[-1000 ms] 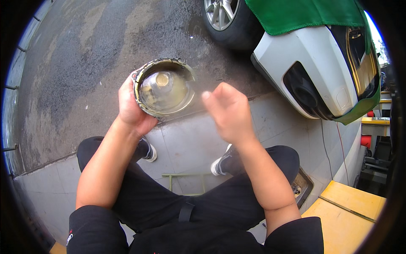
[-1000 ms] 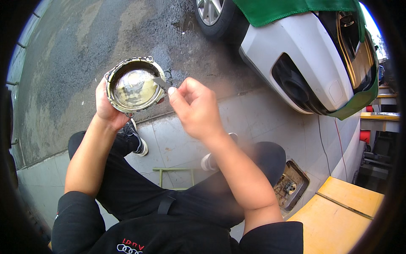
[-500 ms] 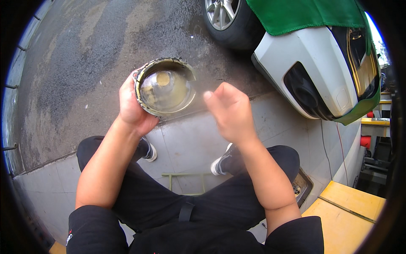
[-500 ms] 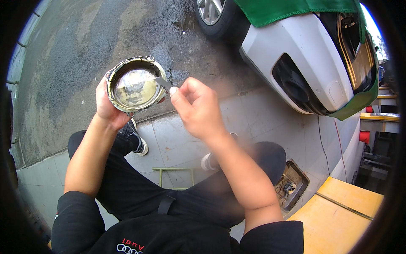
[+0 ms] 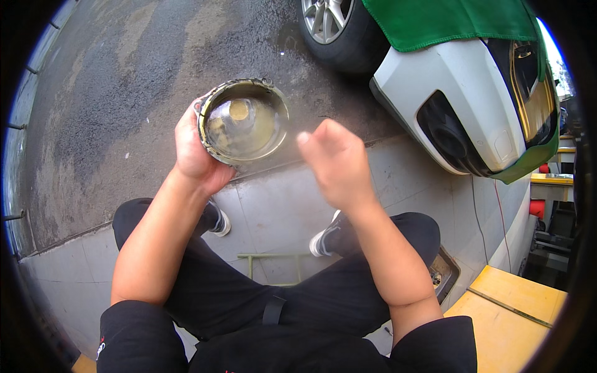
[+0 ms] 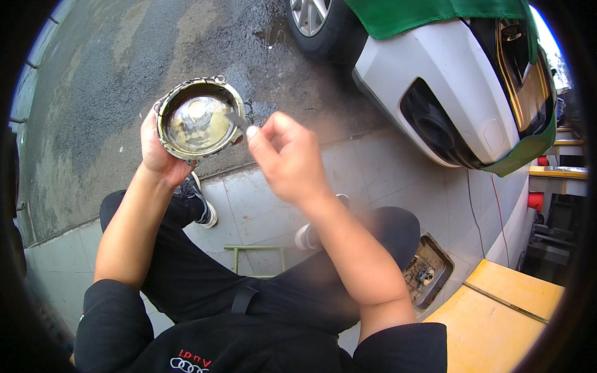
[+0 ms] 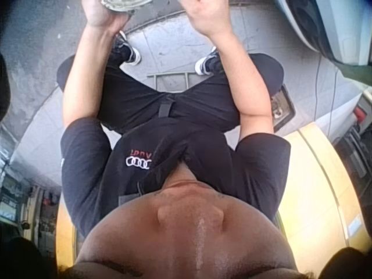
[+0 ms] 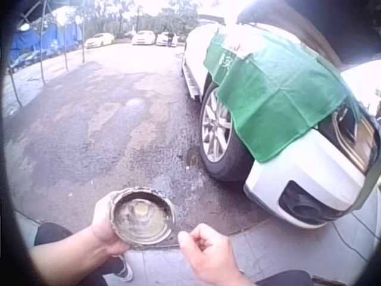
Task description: The person picks up a small metal part from a tray and uses a small metal tool to scrape and clean its inner surface. The person rotates the part to access different areas while continuing to scrape away residue.
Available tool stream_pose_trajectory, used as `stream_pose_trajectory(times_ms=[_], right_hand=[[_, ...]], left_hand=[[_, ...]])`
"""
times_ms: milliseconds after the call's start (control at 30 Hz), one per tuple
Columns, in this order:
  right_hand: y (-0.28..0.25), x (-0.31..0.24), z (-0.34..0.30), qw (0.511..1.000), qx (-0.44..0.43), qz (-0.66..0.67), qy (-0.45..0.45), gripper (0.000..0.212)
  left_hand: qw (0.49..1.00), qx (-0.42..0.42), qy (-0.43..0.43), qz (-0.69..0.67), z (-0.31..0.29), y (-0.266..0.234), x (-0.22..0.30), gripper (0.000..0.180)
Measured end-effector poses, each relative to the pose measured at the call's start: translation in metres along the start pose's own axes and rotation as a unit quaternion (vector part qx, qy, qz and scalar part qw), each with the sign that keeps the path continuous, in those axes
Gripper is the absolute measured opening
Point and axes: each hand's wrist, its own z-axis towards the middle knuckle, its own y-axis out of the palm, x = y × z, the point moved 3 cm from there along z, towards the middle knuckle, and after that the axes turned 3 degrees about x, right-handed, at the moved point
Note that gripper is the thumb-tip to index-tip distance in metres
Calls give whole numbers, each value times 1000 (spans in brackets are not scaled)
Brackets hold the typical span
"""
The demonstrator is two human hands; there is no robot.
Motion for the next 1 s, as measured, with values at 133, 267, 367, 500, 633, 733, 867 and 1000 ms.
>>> stream_pose_trajectory(times_ms=[133, 267, 367, 500, 633, 733, 867, 1000], right_hand=[[4, 0, -2, 1000, 4, 9, -3, 28], [12, 1, -8, 999, -28, -3, 17, 28], [12, -2, -11, 1000, 5, -20, -18, 28], [13, -2, -9, 1000, 5, 9, 2, 28], [12, -1, -5, 999, 25, 30, 7, 28], [17, 0, -5, 999, -14, 43, 12, 27], [18, -1, -8, 999, 4, 46, 14, 27], [23, -4, -14, 999, -3, 53, -2, 28]], left_hand=[[999, 39, 34, 18, 2, 0, -1, 36], [997, 60, 37, 20, 4, -1, -3, 37], [998, 51, 39, 6, 4, -1, -4, 37], [998, 41, 45, 14, 3, 0, -5, 38], [995, 69, 71, 15, 3, -1, -6, 38], [995, 73, 63, 0, 4, -2, -7, 38], [994, 67, 88, 25, 5, -2, -6, 40], [990, 70, 119, 9, -1, 2, -8, 39]])
